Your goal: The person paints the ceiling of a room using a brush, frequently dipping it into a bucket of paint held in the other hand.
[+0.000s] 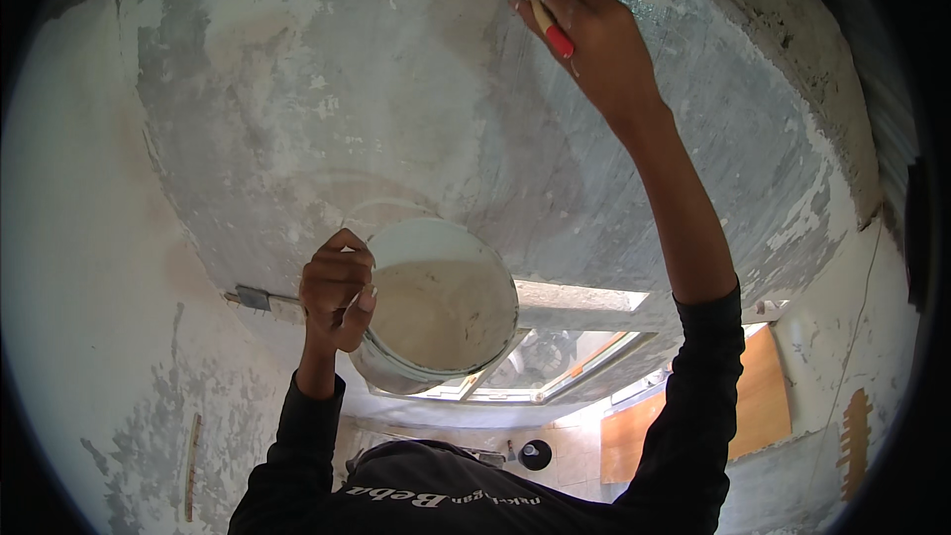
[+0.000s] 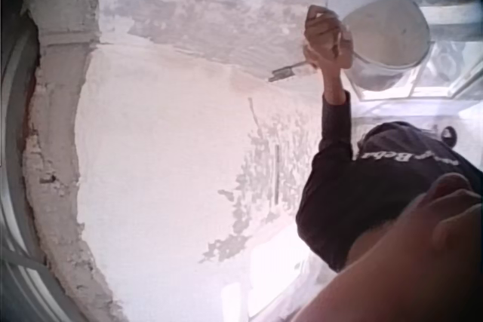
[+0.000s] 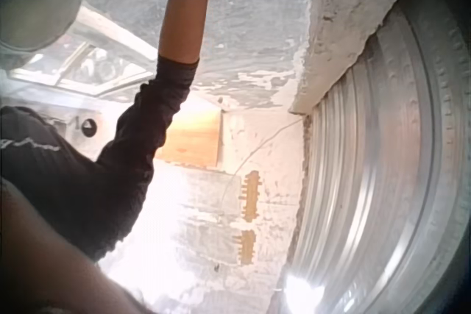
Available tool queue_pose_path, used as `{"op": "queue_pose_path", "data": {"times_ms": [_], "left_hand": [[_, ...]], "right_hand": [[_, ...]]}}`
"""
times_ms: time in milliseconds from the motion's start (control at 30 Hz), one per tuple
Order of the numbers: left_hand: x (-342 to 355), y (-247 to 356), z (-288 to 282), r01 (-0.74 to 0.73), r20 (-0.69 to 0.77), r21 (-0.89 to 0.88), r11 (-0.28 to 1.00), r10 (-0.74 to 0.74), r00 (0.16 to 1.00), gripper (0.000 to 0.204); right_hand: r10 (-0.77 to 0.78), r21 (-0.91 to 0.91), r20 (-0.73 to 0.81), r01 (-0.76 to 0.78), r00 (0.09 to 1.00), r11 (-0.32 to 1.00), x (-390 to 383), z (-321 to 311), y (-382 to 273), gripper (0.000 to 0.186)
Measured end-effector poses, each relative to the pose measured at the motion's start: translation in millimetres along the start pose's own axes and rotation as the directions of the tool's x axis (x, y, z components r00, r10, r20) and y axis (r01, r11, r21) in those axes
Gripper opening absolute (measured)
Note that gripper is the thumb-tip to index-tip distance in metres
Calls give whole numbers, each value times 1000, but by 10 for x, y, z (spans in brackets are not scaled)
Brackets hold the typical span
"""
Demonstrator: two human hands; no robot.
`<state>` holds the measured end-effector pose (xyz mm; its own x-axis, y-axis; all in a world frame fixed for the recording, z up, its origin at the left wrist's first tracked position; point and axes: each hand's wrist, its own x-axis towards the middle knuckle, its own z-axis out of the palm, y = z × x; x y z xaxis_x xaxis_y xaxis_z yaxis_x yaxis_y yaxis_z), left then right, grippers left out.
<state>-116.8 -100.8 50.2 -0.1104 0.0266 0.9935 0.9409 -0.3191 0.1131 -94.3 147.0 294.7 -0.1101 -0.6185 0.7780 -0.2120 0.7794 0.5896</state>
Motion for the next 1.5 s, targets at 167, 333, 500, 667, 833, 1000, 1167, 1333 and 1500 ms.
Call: {"op": "queue_pose_path", "data": {"times_ms": [167, 333, 500, 667, 833, 1000, 1167, 1333, 1500], "left_hand": [[-52, 13, -1, 23, 4, 11, 1000, -23, 1000, 22], [-89, 19, -4, 18, 16, -3, 1000, -18, 1000, 22], [-81, 35, 32, 9, 24, -5, 1000, -9, 1000, 22], [-92, 85, 37, 35, 11, 25, 999, -36, 999, 22], [-155, 101, -29, 63, 41, -3, 998, -63, 997, 33], [-179, 92, -52, 54, 26, 15, 998, -55, 998, 29], [-189, 82, -46, 70, 36, -8, 998, -70, 997, 28], [-209, 57, 20, 79, 33, -38, 996, -78, 996, 29], [-230, 65, 80, 100, 19, -45, 994, -99, 995, 32]], "right_hand": [[30, 7, 108, -31, 994, 1000, -111, -61, -216, 17], [-2, 59, 77, -2, 997, 998, -37, -167, -151, 17], [-41, 61, -61, 44, 997, 997, 282, -189, 83, 13], [-45, 4, -86, 45, 995, 999, 122, -31, 41, 16], [5, -90, 59, 0, 998, 996, -340, 105, -169, 14], [-14, -68, 144, 24, 990, 997, -659, 41, -441, 14], [70, 23, 92, -73, 993, 997, -508, -119, -399, 15], [-17, -20, -45, 16, 999, 1000, -153, -95, -144, 15], [-22, -126, 94, 34, 995, 991, -322, 51, -242, 12]]}}
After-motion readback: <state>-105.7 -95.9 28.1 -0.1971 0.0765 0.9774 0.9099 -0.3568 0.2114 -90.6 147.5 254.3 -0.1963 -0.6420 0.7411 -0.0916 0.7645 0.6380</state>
